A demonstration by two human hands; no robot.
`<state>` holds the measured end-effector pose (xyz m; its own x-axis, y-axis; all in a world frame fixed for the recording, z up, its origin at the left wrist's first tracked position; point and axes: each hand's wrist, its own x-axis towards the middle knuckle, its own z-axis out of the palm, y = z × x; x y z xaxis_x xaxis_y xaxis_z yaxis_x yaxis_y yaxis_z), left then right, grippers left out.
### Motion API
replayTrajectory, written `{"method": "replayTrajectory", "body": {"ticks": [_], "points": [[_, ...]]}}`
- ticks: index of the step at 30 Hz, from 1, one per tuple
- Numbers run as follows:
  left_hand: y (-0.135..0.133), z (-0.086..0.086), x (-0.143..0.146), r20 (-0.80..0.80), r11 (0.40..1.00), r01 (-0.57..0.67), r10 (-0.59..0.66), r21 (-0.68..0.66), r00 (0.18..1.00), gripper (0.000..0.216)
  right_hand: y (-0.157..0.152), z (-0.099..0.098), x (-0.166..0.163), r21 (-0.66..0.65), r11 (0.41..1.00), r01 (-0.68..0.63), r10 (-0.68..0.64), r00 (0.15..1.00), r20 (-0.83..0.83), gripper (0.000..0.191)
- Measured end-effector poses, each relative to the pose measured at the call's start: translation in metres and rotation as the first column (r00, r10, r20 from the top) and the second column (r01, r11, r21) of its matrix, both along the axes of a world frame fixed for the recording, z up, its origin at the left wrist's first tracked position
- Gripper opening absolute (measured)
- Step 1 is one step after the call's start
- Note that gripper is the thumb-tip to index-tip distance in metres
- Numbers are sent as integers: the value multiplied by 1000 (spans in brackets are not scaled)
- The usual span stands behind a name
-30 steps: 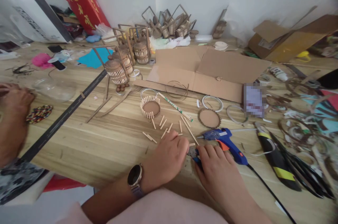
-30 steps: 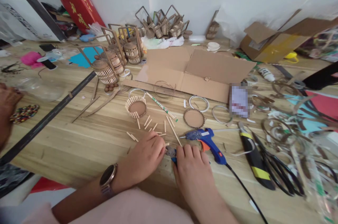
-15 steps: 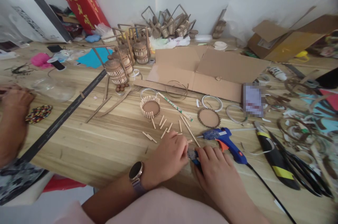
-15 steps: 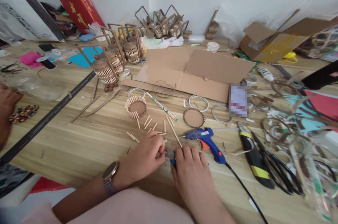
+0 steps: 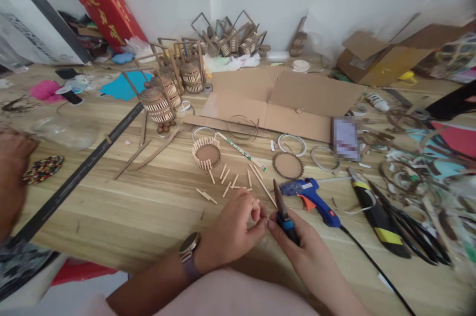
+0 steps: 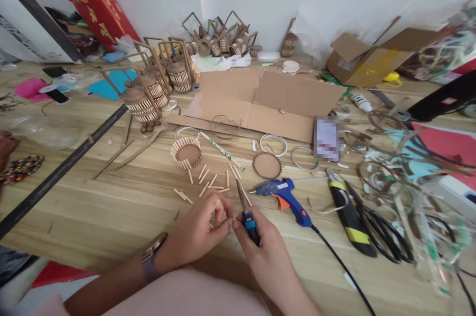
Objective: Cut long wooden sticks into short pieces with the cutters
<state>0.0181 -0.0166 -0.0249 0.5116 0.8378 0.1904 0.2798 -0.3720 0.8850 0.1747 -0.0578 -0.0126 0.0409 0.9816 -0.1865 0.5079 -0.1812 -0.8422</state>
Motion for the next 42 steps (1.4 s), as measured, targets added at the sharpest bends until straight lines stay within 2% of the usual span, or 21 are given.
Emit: {"method": "replayTrajectory", "body": {"ticks": [3,5,7,9,10,12,14,15,16,18,20,22,24,27,33,36,39,42], "points": [[0,-2,1,18,999,43,-43,32,999,23,-4,-7,4,45,999,-16,16,1000,1,29],[1,-3,1,8,999,37,-37,18,999,20,-6,-11,14,73,997,-10,5,998,67,28],[1,-3,1,7,1000,25,-24,-18,1000,16,-8,-12,33,123,992,36,-59,982,182,26],[0,-3,-1,13,998,20,-20,-52,1000,14,-9,-9,59,198,972,127,-185,932,311,27],[0,-3,-2,17,998,19,-18,-67,1000,15,-9,-6,73,229,953,199,-277,879,388,31],[-1,-4,-4,35,995,1,3,-101,999,26,-10,0,98,307,889,339,-457,698,551,31],[0,-5,-4,73,989,-33,44,-144,996,35,-12,2,113,356,851,385,-522,558,645,31],[1,-5,-3,90,984,-54,69,-168,994,37,-12,0,114,362,856,369,-515,546,661,30],[1,-6,-3,103,980,-75,96,-185,990,38,-12,-4,112,359,873,332,-488,572,659,29],[2,-6,-3,120,972,-118,144,-201,982,37,-11,-18,98,334,920,204,-379,676,632,26],[3,-6,-4,129,966,-175,201,-188,971,34,-6,-34,77,311,950,39,-241,727,644,24],[4,-7,-6,139,953,-251,276,-171,951,32,-1,-46,55,213,972,-103,-76,716,694,14],[7,-8,-8,148,925,-339,365,-173,919,31,5,-51,39,102,980,-170,36,656,754,9],[12,-11,-12,191,886,-415,453,-208,871,33,11,-52,30,13,985,-172,95,604,791,10],[16,-16,-14,277,862,-445,501,-242,820,33,13,-57,27,-38,989,-141,118,613,781,14],[16,-13,-15,275,833,-462,541,-304,795,35,11,-56,26,-51,986,-156,139,633,762,17],[15,-7,-13,201,827,-434,522,-358,829,36,10,-43,29,-15,978,-207,169,755,634,22],[11,-3,-9,115,872,-272,345,-408,932,34,11,-22,34,45,980,-193,156,894,420,21]]}}
